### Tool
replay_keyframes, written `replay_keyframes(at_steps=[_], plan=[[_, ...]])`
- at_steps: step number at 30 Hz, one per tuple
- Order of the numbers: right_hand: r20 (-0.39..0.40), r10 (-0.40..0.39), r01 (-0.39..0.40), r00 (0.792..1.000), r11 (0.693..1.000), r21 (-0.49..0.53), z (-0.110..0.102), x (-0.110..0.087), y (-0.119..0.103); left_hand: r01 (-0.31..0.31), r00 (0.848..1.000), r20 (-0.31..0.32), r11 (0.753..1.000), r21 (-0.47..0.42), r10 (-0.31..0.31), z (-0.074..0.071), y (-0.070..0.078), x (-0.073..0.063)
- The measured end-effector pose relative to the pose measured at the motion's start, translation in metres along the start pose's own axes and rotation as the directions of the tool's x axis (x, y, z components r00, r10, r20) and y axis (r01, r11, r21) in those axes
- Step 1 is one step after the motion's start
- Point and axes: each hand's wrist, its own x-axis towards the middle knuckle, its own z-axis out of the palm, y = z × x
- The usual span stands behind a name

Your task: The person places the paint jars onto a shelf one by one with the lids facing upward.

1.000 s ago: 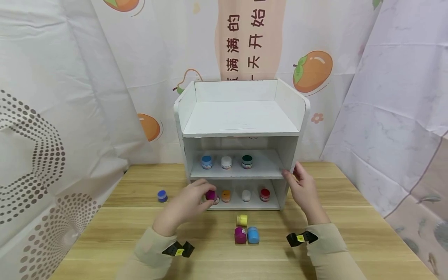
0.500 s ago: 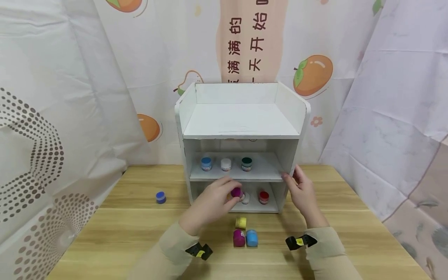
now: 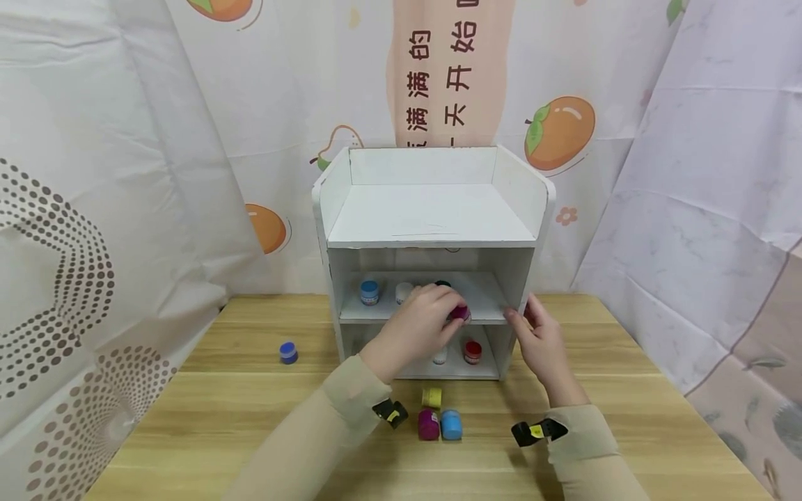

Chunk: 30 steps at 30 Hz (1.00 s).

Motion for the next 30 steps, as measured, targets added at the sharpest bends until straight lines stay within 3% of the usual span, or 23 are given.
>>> replay_keyframes(at_steps=[5, 12, 16, 23, 30], plan=[[0.012, 0.004, -0.004, 1.0, 1.0, 0.015, -0.002, 0.0, 0.003, -0.024, 1.0, 0.011, 0.998, 0.057, 0.023, 0.002, 0.002, 0.017], [0.007, 0.014, -0.014, 1.0, 0.999, 0.03, -0.002, 0.005, 0.043, -0.032, 0.998, 0.062, 0.99, 0.139, 0.024, 0.004, 0.006, 0.037], [0.013, 0.013, -0.013, 1.0, 0.999, 0.044, -0.002, 0.006, 0.044, -0.031, 0.997, 0.075, 0.983, 0.181, 0.017, 0.006, 0.007, 0.045], [0.008, -0.007, 0.006, 1.0, 0.999, 0.049, -0.003, 0.004, 0.037, -0.021, 0.994, 0.11, 0.98, 0.197, 0.0, 0.011, 0.005, 0.056], [0.021, -0.015, 0.015, 1.0, 1.0, 0.027, -0.003, 0.0, 0.004, -0.008, 0.987, 0.157, 0.974, 0.227, -0.029, 0.015, 0.005, 0.06]])
